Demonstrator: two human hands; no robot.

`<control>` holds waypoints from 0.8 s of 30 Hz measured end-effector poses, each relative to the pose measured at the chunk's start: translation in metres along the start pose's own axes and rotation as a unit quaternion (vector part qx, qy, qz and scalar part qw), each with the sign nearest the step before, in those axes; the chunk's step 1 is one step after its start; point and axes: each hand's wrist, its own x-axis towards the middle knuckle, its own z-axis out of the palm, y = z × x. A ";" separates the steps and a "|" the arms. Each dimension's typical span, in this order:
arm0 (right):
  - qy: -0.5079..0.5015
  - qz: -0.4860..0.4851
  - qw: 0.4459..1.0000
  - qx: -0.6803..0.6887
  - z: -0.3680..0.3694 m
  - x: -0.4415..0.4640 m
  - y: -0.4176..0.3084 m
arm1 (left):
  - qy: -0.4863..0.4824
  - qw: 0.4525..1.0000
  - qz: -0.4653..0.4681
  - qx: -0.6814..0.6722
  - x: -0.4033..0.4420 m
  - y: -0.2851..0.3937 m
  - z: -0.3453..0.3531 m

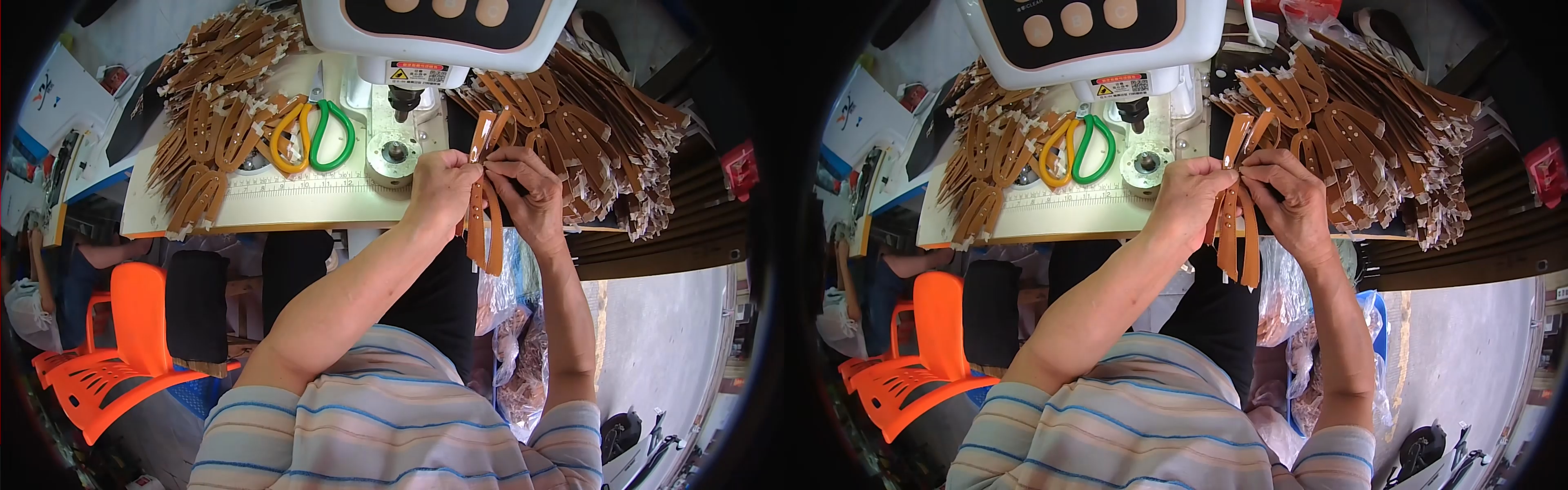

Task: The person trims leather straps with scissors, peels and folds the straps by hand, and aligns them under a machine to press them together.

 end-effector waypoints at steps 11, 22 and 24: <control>-0.005 0.065 0.998 0.000 0.001 0.003 -0.002 | 0.004 1.000 0.016 0.022 0.002 -0.004 -0.001; -0.003 0.054 0.999 0.003 0.002 0.004 -0.001 | 0.013 1.000 0.015 0.014 0.001 -0.001 0.001; -0.002 0.058 0.998 0.010 0.002 0.004 -0.001 | 0.005 1.000 0.014 0.007 0.001 -0.001 0.000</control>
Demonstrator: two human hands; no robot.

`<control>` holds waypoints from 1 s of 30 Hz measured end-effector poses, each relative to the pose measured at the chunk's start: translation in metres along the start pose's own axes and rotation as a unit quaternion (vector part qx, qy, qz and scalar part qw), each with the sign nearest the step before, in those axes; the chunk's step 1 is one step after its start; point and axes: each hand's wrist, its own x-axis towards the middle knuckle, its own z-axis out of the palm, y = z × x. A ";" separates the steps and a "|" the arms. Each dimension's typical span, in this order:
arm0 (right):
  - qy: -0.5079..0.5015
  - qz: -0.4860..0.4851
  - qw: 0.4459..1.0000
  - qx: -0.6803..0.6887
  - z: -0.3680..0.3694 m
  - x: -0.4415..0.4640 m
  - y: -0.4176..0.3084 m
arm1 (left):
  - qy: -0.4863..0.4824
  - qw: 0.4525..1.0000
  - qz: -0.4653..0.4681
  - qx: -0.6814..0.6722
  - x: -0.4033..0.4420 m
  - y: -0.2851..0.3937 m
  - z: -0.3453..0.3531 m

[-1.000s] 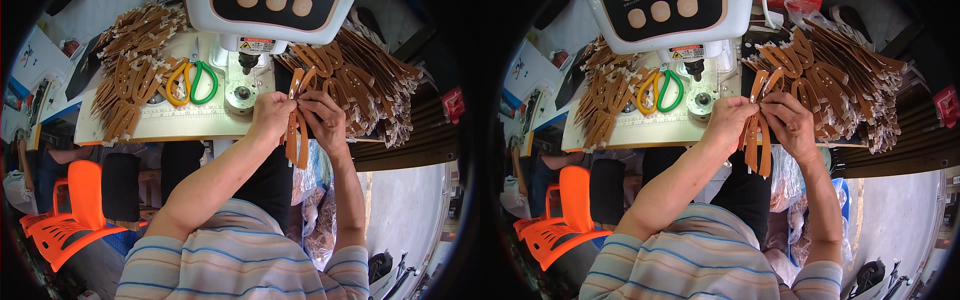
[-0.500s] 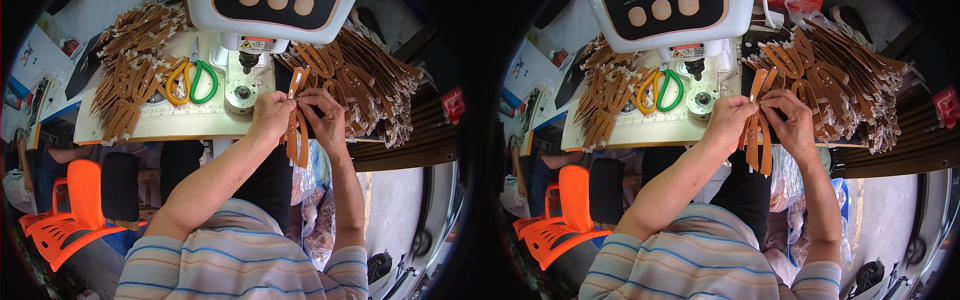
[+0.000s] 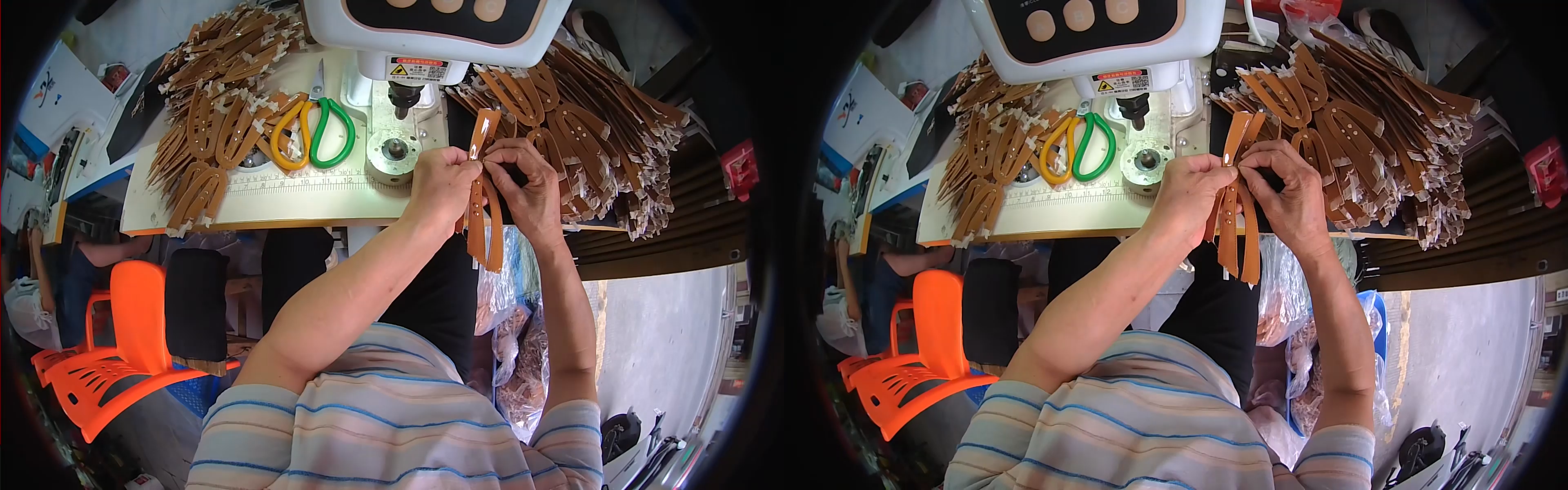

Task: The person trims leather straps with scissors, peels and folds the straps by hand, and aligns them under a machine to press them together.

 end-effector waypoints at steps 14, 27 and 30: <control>-0.015 -0.045 0.996 -0.070 -0.002 -0.001 -0.002 | 0.007 0.999 0.016 0.041 -0.002 -0.001 0.003; -0.057 -0.059 0.980 -0.180 -0.007 0.007 -0.013 | 0.007 0.994 0.060 0.091 0.000 -0.005 0.004; -0.032 -0.077 0.984 -0.158 -0.004 0.004 -0.006 | 0.005 0.996 0.052 0.078 0.001 -0.005 0.001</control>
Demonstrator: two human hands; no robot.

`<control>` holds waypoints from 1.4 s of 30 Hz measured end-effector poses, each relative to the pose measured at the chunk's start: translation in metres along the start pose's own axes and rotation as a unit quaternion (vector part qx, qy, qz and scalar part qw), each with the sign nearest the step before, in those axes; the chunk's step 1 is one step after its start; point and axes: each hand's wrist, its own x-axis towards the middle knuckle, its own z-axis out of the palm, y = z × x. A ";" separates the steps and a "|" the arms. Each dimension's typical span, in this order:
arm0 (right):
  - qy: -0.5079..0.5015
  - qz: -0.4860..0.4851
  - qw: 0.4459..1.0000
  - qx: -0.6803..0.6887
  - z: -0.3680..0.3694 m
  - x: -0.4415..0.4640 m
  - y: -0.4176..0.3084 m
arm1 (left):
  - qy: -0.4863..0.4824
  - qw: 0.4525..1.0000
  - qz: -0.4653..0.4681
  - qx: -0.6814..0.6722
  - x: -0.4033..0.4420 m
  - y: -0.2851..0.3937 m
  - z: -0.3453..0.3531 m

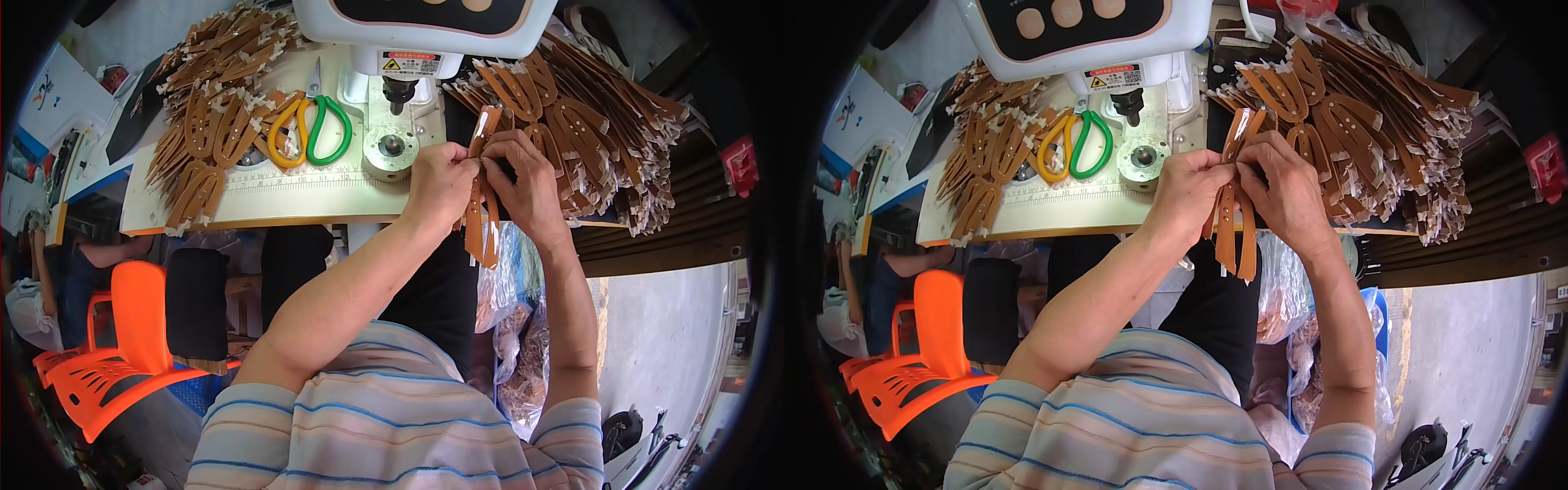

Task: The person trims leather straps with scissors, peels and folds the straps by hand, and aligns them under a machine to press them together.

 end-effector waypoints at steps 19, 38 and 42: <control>0.036 -0.004 0.999 0.026 0.003 -0.007 0.004 | -0.021 0.995 -0.050 -0.078 -0.001 0.005 -0.002; -0.198 0.097 0.968 -0.120 -0.017 0.046 -0.025 | 0.004 0.999 0.036 0.026 0.002 -0.006 0.001; -0.212 0.067 0.959 -0.178 -0.015 0.050 -0.027 | 0.006 1.000 0.022 -0.003 0.000 -0.003 0.002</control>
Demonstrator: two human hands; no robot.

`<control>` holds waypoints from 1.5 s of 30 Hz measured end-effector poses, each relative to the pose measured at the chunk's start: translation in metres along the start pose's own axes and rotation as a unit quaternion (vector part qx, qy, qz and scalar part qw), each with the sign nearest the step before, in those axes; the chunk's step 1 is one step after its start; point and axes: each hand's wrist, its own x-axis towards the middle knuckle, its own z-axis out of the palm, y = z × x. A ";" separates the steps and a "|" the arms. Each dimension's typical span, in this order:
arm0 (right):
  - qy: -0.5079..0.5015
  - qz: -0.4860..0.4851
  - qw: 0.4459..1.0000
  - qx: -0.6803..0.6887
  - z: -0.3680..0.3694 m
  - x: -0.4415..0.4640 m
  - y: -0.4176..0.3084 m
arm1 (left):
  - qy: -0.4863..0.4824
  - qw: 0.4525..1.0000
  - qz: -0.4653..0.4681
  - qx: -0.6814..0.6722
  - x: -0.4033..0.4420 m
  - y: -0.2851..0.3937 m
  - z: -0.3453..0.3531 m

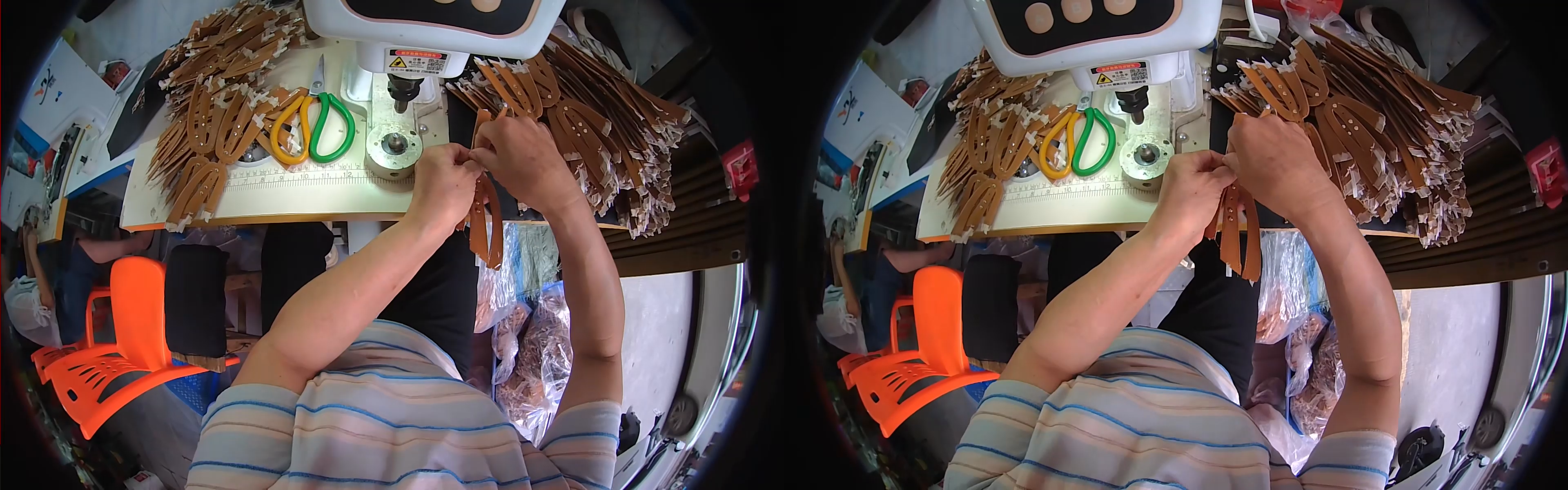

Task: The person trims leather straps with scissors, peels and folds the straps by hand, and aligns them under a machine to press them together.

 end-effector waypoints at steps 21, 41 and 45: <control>-0.028 0.024 0.978 0.205 0.001 -0.007 0.019 | 0.020 1.000 0.003 0.009 -0.003 0.003 0.002; 0.006 0.090 0.963 0.253 0.005 -0.021 0.021 | 0.008 0.999 -0.031 -0.001 -0.002 0.005 0.000; 0.069 0.102 0.943 0.311 0.023 -0.038 0.027 | 0.012 0.999 -0.021 -0.028 -0.001 -0.001 -0.002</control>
